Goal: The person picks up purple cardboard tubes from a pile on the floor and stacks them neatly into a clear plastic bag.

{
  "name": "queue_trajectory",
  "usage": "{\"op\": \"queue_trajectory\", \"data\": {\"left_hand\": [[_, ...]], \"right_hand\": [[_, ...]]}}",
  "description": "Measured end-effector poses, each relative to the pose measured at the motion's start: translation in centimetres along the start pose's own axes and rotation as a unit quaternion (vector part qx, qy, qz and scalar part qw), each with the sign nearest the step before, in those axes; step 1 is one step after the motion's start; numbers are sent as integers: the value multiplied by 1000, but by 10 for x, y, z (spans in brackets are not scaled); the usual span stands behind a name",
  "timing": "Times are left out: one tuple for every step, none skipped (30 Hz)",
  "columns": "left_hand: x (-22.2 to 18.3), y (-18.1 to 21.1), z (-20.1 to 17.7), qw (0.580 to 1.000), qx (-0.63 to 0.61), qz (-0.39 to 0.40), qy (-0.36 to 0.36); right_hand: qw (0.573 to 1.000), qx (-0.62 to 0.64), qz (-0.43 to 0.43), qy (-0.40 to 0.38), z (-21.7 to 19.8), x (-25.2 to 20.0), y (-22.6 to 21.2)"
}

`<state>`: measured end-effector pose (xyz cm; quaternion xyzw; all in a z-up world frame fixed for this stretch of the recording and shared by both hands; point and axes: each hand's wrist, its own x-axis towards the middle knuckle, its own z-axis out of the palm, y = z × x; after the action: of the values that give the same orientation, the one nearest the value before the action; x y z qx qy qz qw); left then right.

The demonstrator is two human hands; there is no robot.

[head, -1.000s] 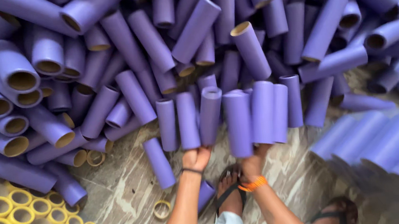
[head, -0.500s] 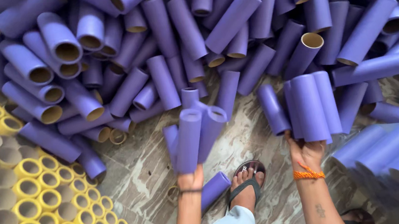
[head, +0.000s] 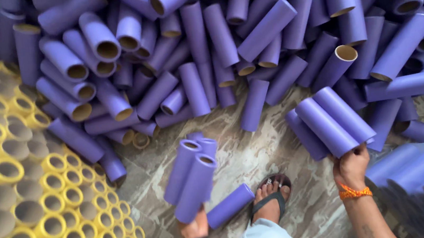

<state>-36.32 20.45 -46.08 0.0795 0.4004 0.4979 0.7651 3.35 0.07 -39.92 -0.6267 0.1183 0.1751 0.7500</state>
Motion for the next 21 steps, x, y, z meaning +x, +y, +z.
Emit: {"op": "queue_trajectory", "data": {"left_hand": [[7,-2,-12,1000,-8,13,8],[15,-8,-20,999,-16,25,16],[33,-13,-18,997,-34,30,63],[47,-15,-11,992,-52,35,110],[54,-16,0,984,-70,34,158],[57,-14,12,939,277,114,167],[56,-8,28,773,589,184,145],[49,1,45,507,821,240,103],[39,13,64,832,514,194,80],[23,25,79,989,109,87,42],[4,36,91,865,459,201,-2],[-9,35,104,609,732,303,-49],[-16,24,118,527,792,288,-108],[-26,18,127,436,842,273,-165],[-33,10,136,338,879,258,-215],[-36,1,147,297,892,239,-244],[-36,-8,164,254,900,227,-272],[-38,-16,182,210,906,215,-297],[-43,-17,197,225,898,217,-310],[-51,-20,217,239,889,219,-322],[-60,-26,241,253,879,220,-338]], "right_hand": [[1000,-3,8,-9,-5,-7,0],[1000,-6,17,-18,-8,-13,-1],[1000,0,19,-19,-9,-17,-1],[999,-32,14,-15,-9,-18,-2],[998,-66,8,-7,-11,-20,-8],[995,-100,2,2,-12,-21,-19],[983,-167,-62,-40,-14,-23,-32],[961,-234,-124,-81,-16,-23,-48],[930,-297,-186,-110,-16,-21,-65],[846,-401,-303,-177,-18,-20,-86],[731,-499,-401,-235,-22,-23,-105],[705,-541,-377,-261,-20,-28,-116],[677,-582,-345,-289,-18,-39,-122],[663,-622,-299,-290,-13,-50,-124],[647,-658,-253,-292,-10,-59,-129],[640,-654,-269,-301,-7,-71,-134],[632,-650,-290,-307,-2,-78,-144],[633,-651,-275,-317,0,-80,-161],[640,-653,-249,-320,-5,-90,-178],[656,-639,-246,-318,-15,-96,-200],[673,-625,-244,-312,-26,-103,-225]]}}
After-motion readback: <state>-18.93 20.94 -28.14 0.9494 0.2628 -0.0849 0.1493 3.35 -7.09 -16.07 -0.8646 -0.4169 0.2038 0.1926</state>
